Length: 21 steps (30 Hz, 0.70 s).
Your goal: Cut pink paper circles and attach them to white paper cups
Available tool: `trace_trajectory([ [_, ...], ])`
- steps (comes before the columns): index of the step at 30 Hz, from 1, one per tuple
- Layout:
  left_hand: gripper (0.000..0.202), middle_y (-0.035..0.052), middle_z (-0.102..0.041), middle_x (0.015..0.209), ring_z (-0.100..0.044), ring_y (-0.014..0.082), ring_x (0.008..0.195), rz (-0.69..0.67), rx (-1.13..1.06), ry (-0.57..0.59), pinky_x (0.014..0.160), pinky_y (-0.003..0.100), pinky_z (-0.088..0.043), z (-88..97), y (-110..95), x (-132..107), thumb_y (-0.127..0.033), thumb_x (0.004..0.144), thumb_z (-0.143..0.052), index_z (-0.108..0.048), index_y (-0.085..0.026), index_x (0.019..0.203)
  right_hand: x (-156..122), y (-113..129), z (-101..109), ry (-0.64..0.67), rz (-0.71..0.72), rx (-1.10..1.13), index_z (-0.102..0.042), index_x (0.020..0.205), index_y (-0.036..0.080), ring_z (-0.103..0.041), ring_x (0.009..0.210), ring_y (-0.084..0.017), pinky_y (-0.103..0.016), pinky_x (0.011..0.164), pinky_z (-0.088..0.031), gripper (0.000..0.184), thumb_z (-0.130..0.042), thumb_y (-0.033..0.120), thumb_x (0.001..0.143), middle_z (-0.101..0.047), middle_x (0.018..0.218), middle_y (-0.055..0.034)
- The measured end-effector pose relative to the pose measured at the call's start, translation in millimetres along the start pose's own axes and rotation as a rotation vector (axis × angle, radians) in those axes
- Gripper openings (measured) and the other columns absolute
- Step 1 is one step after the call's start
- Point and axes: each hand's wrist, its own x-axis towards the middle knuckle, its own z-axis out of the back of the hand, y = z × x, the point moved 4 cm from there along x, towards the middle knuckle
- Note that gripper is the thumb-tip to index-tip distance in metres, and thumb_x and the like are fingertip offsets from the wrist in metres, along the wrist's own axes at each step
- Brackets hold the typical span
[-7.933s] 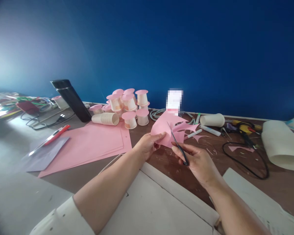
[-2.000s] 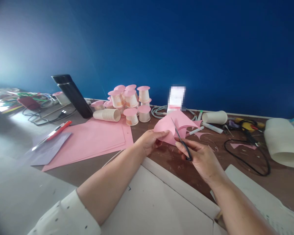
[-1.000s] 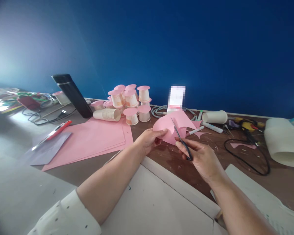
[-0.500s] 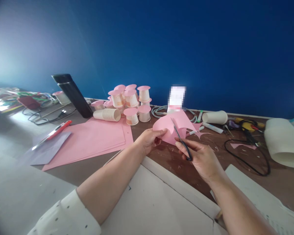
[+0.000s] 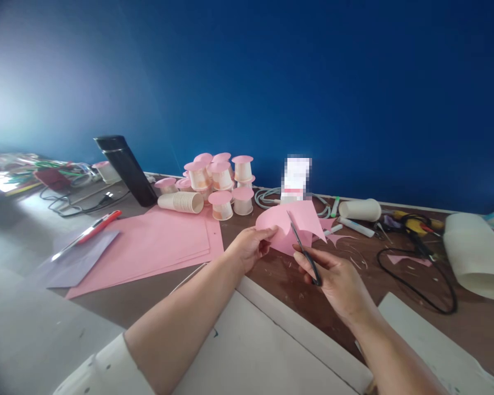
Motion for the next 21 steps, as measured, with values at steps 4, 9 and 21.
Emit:
trace_trajectory([
  [4,0.034,-0.0020,-0.053,0.062,-0.048,0.0054,0.056,0.022,-0.141,-0.011,0.051,0.016,-0.037,-2.6,2.4,0.5,-0.034,0.063,-0.084,-0.058,-0.015,0.072,-0.9,4.5,-1.9,-0.019,-0.007,-0.008,-0.076,0.112,0.021,-0.059,0.059,-0.015,-0.024,0.051,-0.044,0.056,-0.071,0.059,0.072,-0.067,0.068,-0.0032],
  [9,0.039,0.0005,-0.058,0.070,-0.048,0.0059,0.055,-0.008,-0.330,0.014,0.049,0.018,-0.038,-14.0,7.4,-5.0,-0.039,0.064,-0.084,-0.062,-0.014,0.084,-2.9,8.4,-4.9,-0.024,-0.034,0.010,-0.074,0.115,0.019,-0.060,0.059,-0.016,-0.023,0.049,-0.042,0.059,-0.072,0.058,0.070,-0.064,0.060,-0.0009],
  [21,0.037,0.0014,-0.061,0.070,-0.049,0.0057,0.056,-0.014,-0.346,-0.016,0.052,0.018,-0.037,-24.9,22.4,-8.5,-0.029,0.057,-0.087,-0.066,-0.010,0.081,-1.7,4.1,-10.4,0.037,0.008,0.054,-0.076,0.111,0.020,-0.058,0.059,-0.017,-0.025,0.054,-0.045,0.053,-0.073,0.053,0.070,-0.065,0.063,-0.0001],
])
